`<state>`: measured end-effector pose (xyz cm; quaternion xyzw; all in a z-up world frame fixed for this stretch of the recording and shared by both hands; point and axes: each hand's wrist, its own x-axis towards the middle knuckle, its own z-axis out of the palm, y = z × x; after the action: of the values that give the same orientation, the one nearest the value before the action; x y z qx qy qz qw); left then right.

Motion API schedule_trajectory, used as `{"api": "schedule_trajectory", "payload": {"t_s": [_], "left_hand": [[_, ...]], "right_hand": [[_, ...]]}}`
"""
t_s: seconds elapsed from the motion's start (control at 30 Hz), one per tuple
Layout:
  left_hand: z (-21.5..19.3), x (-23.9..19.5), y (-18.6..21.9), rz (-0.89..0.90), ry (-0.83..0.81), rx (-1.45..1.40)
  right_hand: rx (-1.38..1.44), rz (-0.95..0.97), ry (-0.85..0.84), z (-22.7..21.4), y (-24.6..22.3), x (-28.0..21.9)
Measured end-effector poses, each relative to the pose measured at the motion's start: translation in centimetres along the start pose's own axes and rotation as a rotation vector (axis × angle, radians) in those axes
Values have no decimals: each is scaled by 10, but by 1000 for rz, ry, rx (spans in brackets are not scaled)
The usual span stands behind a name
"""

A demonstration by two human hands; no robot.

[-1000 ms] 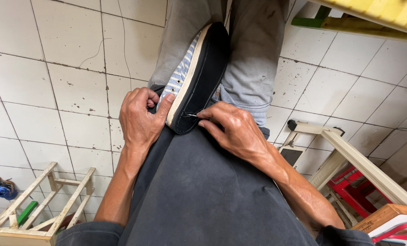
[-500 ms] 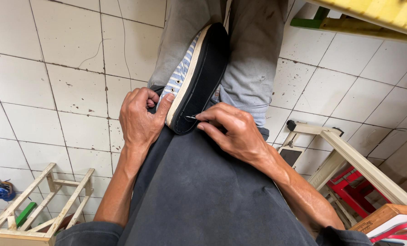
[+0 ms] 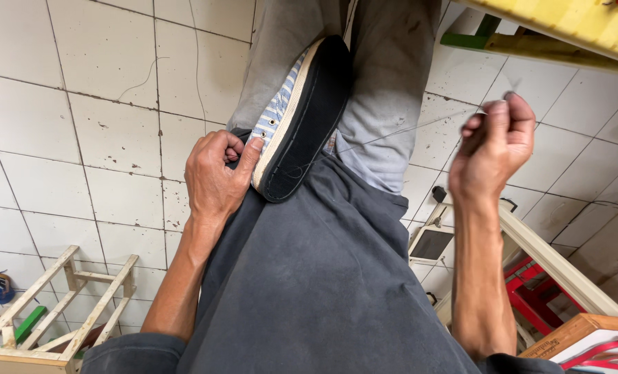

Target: The person is sewing the sole of a blue and white striped slip-on shoe using a needle and thread. The shoe is held between the person's legs while they work on the stitching.

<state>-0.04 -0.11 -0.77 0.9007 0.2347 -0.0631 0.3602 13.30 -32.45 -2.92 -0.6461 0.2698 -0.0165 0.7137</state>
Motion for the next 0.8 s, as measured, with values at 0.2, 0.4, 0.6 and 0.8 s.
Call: {"api": "schedule_trajectory", "payload": {"t_s": [0.2, 0.4, 0.6, 0.8], "left_hand": [[2, 0, 1, -16, -9, -22], [2, 4, -5, 23, 31, -169], [-2, 3, -5, 7, 3, -134], [1, 0, 1, -19, 35, -160]], "right_hand": [[-242, 372, 232, -100, 51, 33], [-695, -136, -316, -63, 47, -33], [-575, -443, -960, 80, -30, -91], [-814, -452, -1287, 112, -52, -89]]}}
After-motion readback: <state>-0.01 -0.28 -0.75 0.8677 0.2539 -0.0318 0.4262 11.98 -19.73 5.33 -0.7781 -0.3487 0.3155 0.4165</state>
